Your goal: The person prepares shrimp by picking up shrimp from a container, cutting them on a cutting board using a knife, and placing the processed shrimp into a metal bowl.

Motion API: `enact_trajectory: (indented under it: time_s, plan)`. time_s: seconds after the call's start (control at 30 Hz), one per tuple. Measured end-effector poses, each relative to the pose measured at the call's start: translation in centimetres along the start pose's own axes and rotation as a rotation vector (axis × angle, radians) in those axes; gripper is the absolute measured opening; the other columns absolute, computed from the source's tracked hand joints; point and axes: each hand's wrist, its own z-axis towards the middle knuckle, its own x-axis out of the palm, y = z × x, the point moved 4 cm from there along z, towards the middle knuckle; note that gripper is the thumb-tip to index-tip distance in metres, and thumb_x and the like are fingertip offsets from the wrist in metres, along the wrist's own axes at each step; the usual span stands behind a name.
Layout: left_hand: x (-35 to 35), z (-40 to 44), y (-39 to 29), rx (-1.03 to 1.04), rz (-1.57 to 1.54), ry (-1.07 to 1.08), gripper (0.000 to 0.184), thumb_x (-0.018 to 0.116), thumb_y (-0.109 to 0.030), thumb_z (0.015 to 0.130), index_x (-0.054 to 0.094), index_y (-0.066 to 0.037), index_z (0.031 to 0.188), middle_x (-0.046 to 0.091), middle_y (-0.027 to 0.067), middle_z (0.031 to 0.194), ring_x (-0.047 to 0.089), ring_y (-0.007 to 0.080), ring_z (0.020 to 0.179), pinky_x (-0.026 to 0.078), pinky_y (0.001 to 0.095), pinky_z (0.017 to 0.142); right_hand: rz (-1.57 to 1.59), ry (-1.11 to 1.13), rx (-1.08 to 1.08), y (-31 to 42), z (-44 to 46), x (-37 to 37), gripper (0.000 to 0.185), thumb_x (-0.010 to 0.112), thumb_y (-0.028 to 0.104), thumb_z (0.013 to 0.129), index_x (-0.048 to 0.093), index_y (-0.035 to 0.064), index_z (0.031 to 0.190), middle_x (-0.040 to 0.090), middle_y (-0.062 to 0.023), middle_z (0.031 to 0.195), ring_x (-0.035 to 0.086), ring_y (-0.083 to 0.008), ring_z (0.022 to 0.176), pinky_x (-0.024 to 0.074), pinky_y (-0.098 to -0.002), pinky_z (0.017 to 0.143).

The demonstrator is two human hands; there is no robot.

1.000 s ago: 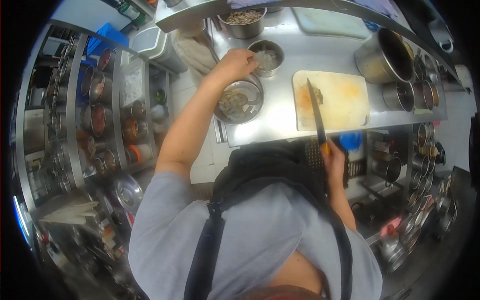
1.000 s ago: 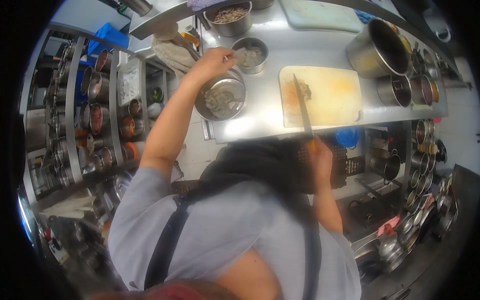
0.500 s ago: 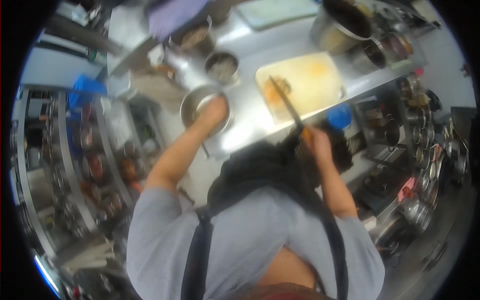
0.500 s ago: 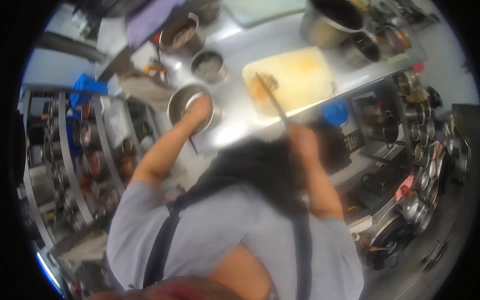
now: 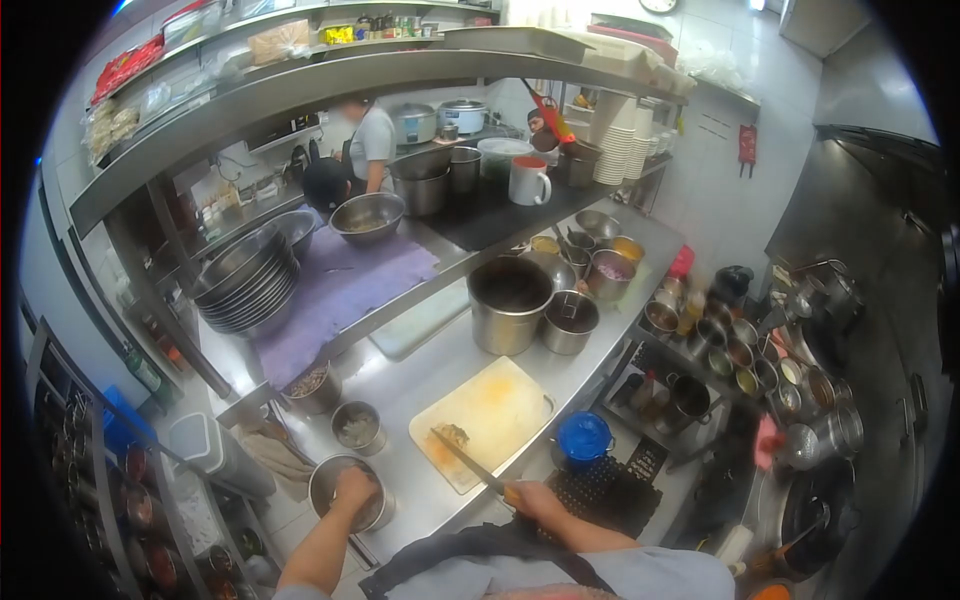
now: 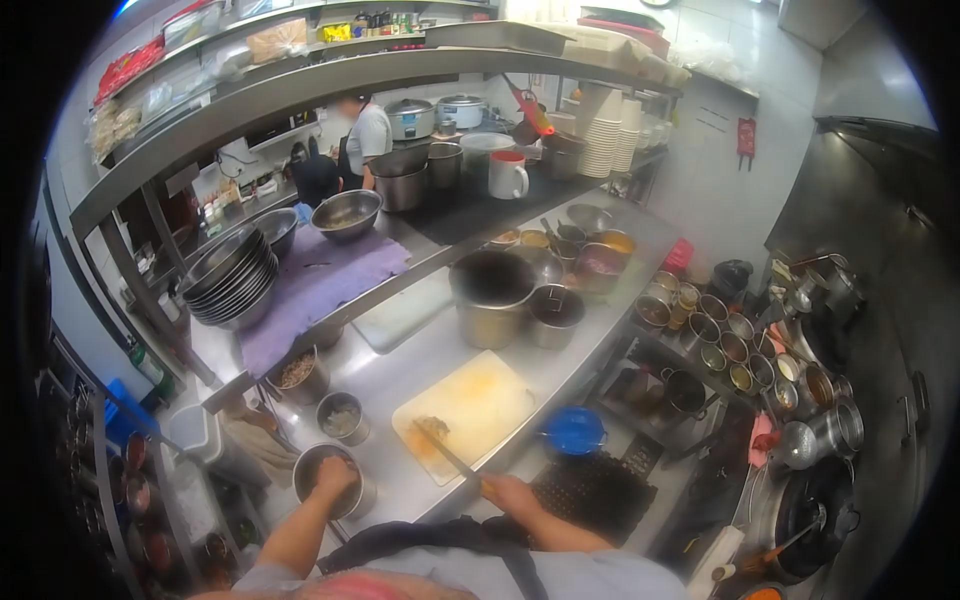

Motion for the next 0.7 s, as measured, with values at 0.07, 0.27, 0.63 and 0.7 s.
enact_trajectory:
  time_s: [0.07, 0.27, 0.63, 0.7]
  plan:
    - [-0.7, -0.2, 1.0, -0.044, -0.113, 0.027, 0.038, 0.073, -0.017, 0.070, 0.073, -0.001, 0.105, 0.071, 0.0249, 0.106, 0.067, 0.0402, 0.104, 0.054, 0.0440, 0.093, -0.040, 0.063, 0.016, 0.3, 0.2, -0.2, 0.036, 0.065, 0.022, 0.088, 0.065, 0.0127, 0.123, 0.069, -0.0207, 0.100, 0.065, -0.0415, 0.093, 0.0517, -0.0484, 0.080]
    - [-5.0, -1.5, 2.8, 0.074, -0.258, -0.135, 0.029, 0.067, -0.017, 0.078, 0.075, -0.009, 0.104, 0.070, 0.0232, 0.103, 0.067, 0.0398, 0.097, 0.052, 0.0455, 0.089, -0.065, 0.105, -0.024, 0.2, 1.0, -0.1, 0.035, 0.062, 0.022, 0.091, 0.065, 0.0138, 0.125, 0.069, -0.0211, 0.105, 0.066, -0.0397, 0.093, 0.0520, -0.0474, 0.080]
    - [-5.5, 3.8, -13.1, 0.344, -0.352, -0.282, 0.019, 0.070, -0.019, 0.078, 0.068, -0.006, 0.092, 0.069, 0.0192, 0.088, 0.067, 0.0386, 0.085, 0.053, 0.0453, 0.076, 0.099, 0.110, 0.157, -1.9, 3.5, 0.9, 0.047, 0.069, 0.024, 0.089, 0.060, 0.0135, 0.134, 0.068, -0.0250, 0.104, 0.065, -0.0430, 0.098, 0.0527, -0.0478, 0.084]
    - [-2.1, 5.4, -14.7, 0.379, -0.441, -0.307, 0.015, 0.067, -0.013, 0.080, 0.068, -0.005, 0.092, 0.069, 0.0204, 0.089, 0.066, 0.0399, 0.085, 0.053, 0.0462, 0.076, 0.140, 0.093, 0.145, -0.8, 2.7, 0.5, 0.050, 0.070, 0.023, 0.088, 0.059, 0.0148, 0.136, 0.068, -0.0256, 0.102, 0.065, -0.0428, 0.097, 0.0526, -0.0477, 0.084]
